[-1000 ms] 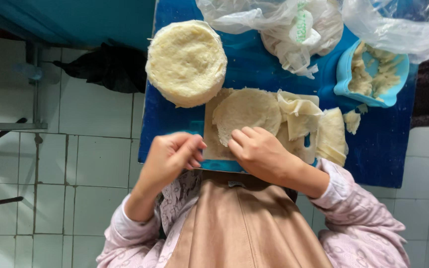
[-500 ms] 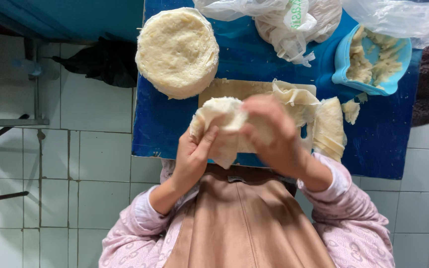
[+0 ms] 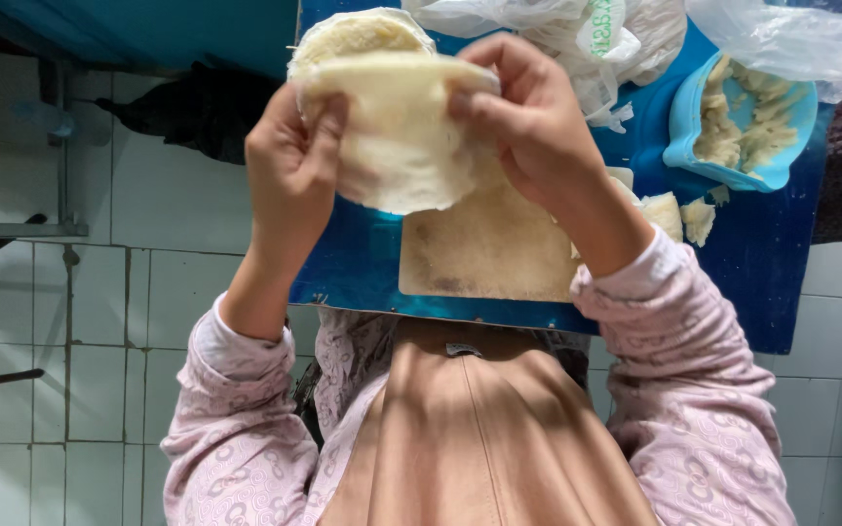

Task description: The person sits at a blue table and peels thin, round pastry wrappers one at a time from a stack, tearing away ragged edge pieces and placing the peeled sheets onto a growing pile beside the stack. They occasionally press the pile flat and set discarded scraps aside.

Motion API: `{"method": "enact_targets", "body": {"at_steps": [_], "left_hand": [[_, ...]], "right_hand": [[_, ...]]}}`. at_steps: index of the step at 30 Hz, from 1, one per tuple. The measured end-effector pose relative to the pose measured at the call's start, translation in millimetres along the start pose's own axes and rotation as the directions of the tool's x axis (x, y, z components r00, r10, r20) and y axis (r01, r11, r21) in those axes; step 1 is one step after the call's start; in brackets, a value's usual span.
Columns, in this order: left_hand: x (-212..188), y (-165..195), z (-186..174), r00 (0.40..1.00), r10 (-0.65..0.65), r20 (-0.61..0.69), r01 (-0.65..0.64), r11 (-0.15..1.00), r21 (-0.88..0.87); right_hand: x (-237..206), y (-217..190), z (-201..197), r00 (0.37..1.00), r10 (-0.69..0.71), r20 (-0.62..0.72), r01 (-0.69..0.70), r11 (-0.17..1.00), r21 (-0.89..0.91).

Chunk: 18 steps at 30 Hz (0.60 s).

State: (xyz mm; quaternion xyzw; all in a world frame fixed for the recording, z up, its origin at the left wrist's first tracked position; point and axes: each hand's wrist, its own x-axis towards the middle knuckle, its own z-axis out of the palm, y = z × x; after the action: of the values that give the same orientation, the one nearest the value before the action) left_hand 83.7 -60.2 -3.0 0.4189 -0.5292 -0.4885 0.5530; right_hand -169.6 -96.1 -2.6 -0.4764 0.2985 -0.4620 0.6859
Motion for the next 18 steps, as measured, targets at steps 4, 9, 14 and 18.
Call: {"method": "enact_targets", "body": {"at_steps": [4, 9, 14, 18], "left_hand": [[28, -10, -18, 0.992, 0.041, -0.121, -0.010, 0.970, 0.241], [44, -37, -34, 0.958, 0.280, -0.058, -0.200, 0.803, 0.561], [39, -16, -29, 0.930, 0.367, -0.017, -0.229, 0.616, 0.754], [-3, 36, -16, 0.909, 0.403, 0.102, -0.328, 0.544, 0.772]], "right_hand": [[60, 7, 4, 0.999, -0.020, -0.027, 0.013, 0.967, -0.254], [87, 35, -4, 0.928, -0.328, 0.175, 0.352, 0.624, -0.698], [84, 45, -8, 0.970, -0.242, 0.038, 0.206, 0.719, -0.664], [76, 28, 9, 0.982, -0.160, -0.097, 0.034, 0.661, -0.750]]}}
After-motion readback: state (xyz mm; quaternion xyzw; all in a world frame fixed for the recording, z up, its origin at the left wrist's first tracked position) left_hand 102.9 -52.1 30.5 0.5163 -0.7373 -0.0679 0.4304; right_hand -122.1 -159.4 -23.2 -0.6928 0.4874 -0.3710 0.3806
